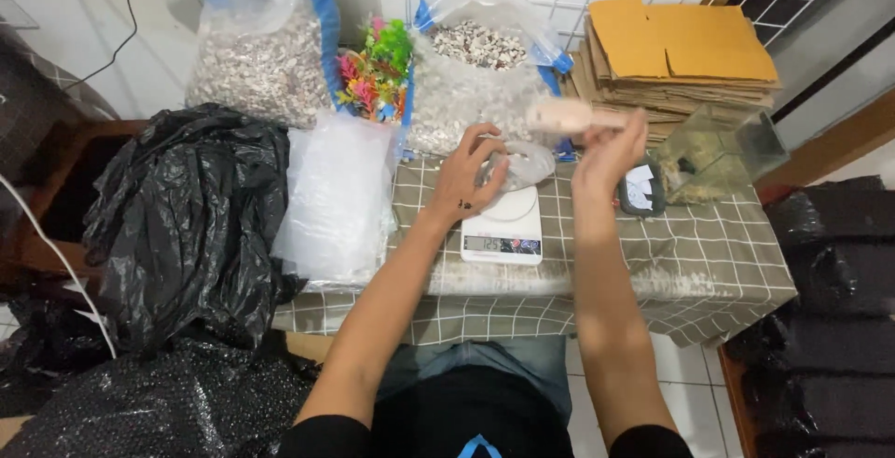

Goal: Weighing and packaging aquarium gravel into small plastic bags using a scoop and a digital scale

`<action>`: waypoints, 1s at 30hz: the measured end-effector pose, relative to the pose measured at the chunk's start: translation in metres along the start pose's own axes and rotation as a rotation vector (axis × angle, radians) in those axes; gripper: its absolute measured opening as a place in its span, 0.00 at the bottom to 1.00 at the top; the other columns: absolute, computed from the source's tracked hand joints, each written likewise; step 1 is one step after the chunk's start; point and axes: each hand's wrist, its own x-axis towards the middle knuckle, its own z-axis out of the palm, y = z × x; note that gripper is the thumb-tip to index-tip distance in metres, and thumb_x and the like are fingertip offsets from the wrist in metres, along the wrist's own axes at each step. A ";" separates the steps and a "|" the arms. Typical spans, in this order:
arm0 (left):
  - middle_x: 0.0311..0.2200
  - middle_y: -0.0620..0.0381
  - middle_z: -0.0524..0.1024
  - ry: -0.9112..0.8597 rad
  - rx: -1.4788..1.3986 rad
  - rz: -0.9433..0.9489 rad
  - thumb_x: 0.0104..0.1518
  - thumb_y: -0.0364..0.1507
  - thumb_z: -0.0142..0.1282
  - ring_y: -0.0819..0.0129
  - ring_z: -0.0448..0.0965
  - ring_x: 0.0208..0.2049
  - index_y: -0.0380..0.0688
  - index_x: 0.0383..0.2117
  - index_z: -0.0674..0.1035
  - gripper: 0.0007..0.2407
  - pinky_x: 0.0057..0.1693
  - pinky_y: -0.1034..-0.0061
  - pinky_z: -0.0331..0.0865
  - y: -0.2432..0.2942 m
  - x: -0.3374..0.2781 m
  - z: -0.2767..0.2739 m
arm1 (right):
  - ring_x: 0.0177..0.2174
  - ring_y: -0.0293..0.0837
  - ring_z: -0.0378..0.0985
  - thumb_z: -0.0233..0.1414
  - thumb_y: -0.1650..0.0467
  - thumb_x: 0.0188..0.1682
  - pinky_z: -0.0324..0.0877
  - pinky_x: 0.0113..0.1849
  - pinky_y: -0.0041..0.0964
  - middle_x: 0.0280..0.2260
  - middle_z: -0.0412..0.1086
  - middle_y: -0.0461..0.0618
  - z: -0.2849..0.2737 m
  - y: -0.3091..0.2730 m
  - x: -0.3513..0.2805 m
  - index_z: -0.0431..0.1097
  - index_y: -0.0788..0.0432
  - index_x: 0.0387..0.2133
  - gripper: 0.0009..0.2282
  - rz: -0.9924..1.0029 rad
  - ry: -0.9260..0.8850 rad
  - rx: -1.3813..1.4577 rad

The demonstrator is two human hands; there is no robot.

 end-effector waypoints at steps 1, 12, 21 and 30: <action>0.52 0.62 0.71 0.002 0.000 0.002 0.63 0.36 0.54 0.53 0.83 0.44 0.55 0.40 0.76 0.06 0.49 0.60 0.78 0.001 0.002 -0.001 | 0.16 0.42 0.66 0.57 0.58 0.52 0.67 0.16 0.30 0.32 0.58 0.46 0.016 -0.001 0.003 0.68 0.52 0.44 0.14 -0.001 -0.002 0.001; 0.55 0.51 0.65 0.105 -0.099 -0.079 0.70 0.34 0.45 0.64 0.80 0.39 0.49 0.58 0.68 0.14 0.36 0.74 0.72 0.017 0.005 -0.024 | 0.40 0.53 0.85 0.45 0.70 0.57 0.83 0.41 0.34 0.49 0.73 0.59 0.062 -0.014 -0.020 0.70 0.67 0.47 0.12 -0.320 -0.602 -0.376; 0.48 0.54 0.72 0.123 -0.032 -0.036 0.69 0.33 0.46 0.48 0.80 0.47 0.51 0.57 0.73 0.13 0.52 0.58 0.75 0.002 0.004 -0.012 | 0.20 0.43 0.81 0.36 0.58 0.62 0.76 0.24 0.28 0.37 0.74 0.62 -0.023 -0.014 -0.026 0.66 0.63 0.40 0.20 -0.586 -0.343 -0.147; 0.30 0.59 0.75 0.041 0.010 -0.023 0.67 0.34 0.49 0.60 0.79 0.35 0.52 0.50 0.78 0.10 0.50 0.64 0.71 -0.011 0.002 -0.002 | 0.07 0.36 0.64 0.35 0.53 0.60 0.56 0.12 0.20 0.21 0.72 0.63 -0.031 -0.010 -0.048 0.62 0.60 0.33 0.22 -0.448 -0.274 -0.036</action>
